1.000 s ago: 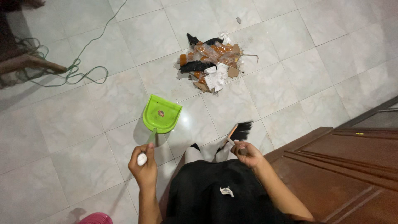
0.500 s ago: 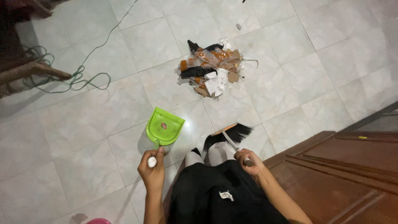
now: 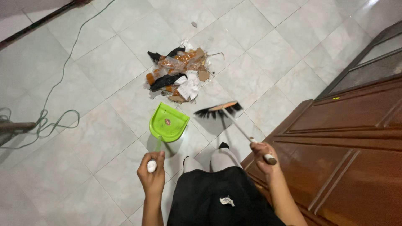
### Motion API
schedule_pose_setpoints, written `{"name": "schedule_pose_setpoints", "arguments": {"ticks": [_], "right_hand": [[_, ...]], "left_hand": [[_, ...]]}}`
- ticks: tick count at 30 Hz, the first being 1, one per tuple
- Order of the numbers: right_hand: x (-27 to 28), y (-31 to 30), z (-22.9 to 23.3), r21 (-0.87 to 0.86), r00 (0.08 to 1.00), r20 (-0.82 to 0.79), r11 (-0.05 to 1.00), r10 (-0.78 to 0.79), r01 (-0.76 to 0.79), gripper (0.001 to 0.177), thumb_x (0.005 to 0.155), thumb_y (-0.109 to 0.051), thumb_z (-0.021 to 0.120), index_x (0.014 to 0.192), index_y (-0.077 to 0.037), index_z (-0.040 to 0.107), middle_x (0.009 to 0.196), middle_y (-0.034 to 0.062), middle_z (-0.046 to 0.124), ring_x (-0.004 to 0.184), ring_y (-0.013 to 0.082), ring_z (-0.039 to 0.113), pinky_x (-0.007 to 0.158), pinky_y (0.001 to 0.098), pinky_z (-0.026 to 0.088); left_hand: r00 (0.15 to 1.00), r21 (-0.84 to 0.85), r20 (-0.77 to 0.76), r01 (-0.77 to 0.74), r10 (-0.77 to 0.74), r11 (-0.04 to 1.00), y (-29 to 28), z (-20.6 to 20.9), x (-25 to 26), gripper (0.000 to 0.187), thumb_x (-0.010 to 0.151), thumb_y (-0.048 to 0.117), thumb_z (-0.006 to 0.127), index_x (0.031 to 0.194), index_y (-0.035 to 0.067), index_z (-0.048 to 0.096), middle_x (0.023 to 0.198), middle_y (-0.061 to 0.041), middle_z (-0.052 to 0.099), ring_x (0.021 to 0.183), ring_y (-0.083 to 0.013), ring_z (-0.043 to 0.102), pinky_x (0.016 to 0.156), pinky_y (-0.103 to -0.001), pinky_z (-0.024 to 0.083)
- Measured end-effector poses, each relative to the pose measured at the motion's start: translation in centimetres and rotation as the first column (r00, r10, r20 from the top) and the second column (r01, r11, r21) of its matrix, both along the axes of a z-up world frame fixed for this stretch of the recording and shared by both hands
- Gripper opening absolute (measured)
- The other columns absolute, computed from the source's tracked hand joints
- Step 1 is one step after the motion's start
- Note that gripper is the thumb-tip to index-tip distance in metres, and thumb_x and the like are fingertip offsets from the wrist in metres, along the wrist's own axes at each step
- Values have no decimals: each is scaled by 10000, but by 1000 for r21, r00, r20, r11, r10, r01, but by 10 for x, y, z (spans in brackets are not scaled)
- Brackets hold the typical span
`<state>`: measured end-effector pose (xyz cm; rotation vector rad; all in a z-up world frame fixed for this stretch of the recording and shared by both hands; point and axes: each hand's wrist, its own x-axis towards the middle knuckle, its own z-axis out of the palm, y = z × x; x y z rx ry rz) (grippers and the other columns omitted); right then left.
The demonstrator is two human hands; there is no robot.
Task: The person cleans the tiled floor by sweeping scattered trash into a dustpan using a broom and emptying the collected waste into a trash can.
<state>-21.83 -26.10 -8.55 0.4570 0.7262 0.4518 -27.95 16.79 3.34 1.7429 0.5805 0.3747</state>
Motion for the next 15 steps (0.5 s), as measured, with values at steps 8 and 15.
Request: {"name": "schedule_pose_setpoints", "arguments": {"ticks": [8,15], "right_hand": [[38,-73,9,-558,966,251,808,-55,191,185,993,12,507,1127,140,502,686,-3,464,482,44,444,379,151,432],[99,-156,-50,-772,986,-147,614,77,-163,99,973,-117,551,1001,-41,494,713,-5,451,530,46,427,422,141,365]], "left_hand": [[986,-16,54,162,-160,987,-58,19,52,222,927,87,729,793,-3,577,825,-57,681,766,-102,585,726,-261,499],[991,-123,7,133,-133,984,-122,11,106,211,942,104,713,801,-2,598,806,-41,668,723,-90,533,672,-254,468]]}}
